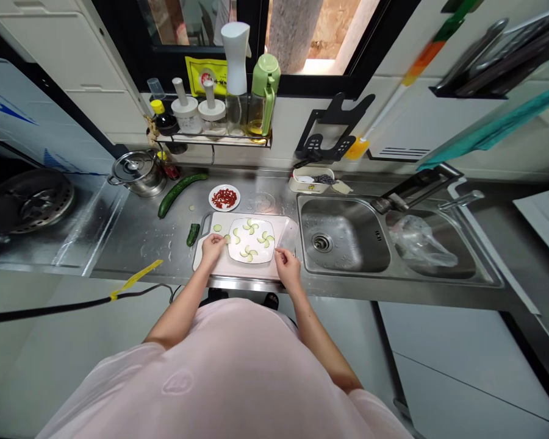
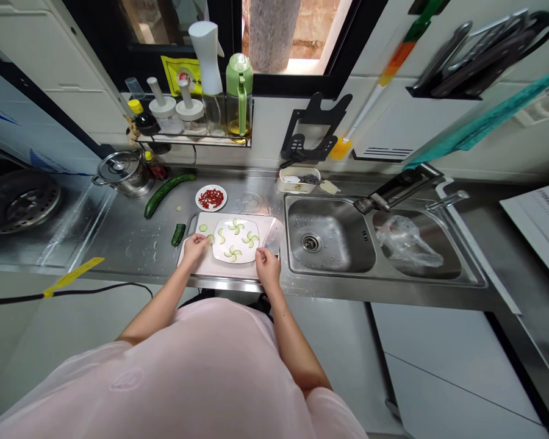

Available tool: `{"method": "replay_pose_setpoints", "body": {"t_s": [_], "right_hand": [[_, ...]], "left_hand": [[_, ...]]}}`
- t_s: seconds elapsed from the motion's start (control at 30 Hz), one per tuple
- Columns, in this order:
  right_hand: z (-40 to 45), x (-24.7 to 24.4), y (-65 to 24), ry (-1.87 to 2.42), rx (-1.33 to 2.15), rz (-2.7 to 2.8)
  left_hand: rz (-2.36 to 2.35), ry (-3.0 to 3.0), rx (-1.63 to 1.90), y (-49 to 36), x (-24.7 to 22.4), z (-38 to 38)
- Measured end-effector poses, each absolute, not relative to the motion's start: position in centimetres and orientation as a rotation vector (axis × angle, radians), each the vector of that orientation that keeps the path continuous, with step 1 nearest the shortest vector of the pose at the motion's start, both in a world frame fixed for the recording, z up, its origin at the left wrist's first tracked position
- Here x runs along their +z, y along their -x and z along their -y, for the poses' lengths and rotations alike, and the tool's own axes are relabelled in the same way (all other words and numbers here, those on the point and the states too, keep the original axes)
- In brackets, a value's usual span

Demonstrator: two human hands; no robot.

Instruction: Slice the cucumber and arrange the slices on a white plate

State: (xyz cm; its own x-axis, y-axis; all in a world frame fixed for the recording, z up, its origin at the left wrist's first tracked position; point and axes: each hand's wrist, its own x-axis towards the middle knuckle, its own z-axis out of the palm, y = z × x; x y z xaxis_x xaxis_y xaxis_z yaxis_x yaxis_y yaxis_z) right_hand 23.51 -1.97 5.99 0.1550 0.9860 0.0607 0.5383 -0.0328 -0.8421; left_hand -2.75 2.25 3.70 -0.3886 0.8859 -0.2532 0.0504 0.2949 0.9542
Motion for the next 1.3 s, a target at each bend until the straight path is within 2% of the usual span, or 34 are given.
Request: {"method": "replay_pose_setpoints", "body": {"t_s": [0.4,0.87,1.1,1.3], "right_hand": [[-0.2,9.4,-18.3,1.290,1.019,1.733],[-0.3,9.7,-18.2,1.303,1.117,1.636],[-1.7,11.8,-18.4,1.303,1.130,1.643],[-3.5,13.5,-17.9,1.181,1.115,1.610]], "left_hand": [[-1.164,-0.981,1.020,-2.0,8.9,0.0],[-1.166,-0.964,1.003,-2.5,9.4,0.1],[-1.219,-0.781,1.005,-2.2,9.8,-0.6],[-1.054,-0.546,0.682,-1.8,10.6,-0.9]]}}
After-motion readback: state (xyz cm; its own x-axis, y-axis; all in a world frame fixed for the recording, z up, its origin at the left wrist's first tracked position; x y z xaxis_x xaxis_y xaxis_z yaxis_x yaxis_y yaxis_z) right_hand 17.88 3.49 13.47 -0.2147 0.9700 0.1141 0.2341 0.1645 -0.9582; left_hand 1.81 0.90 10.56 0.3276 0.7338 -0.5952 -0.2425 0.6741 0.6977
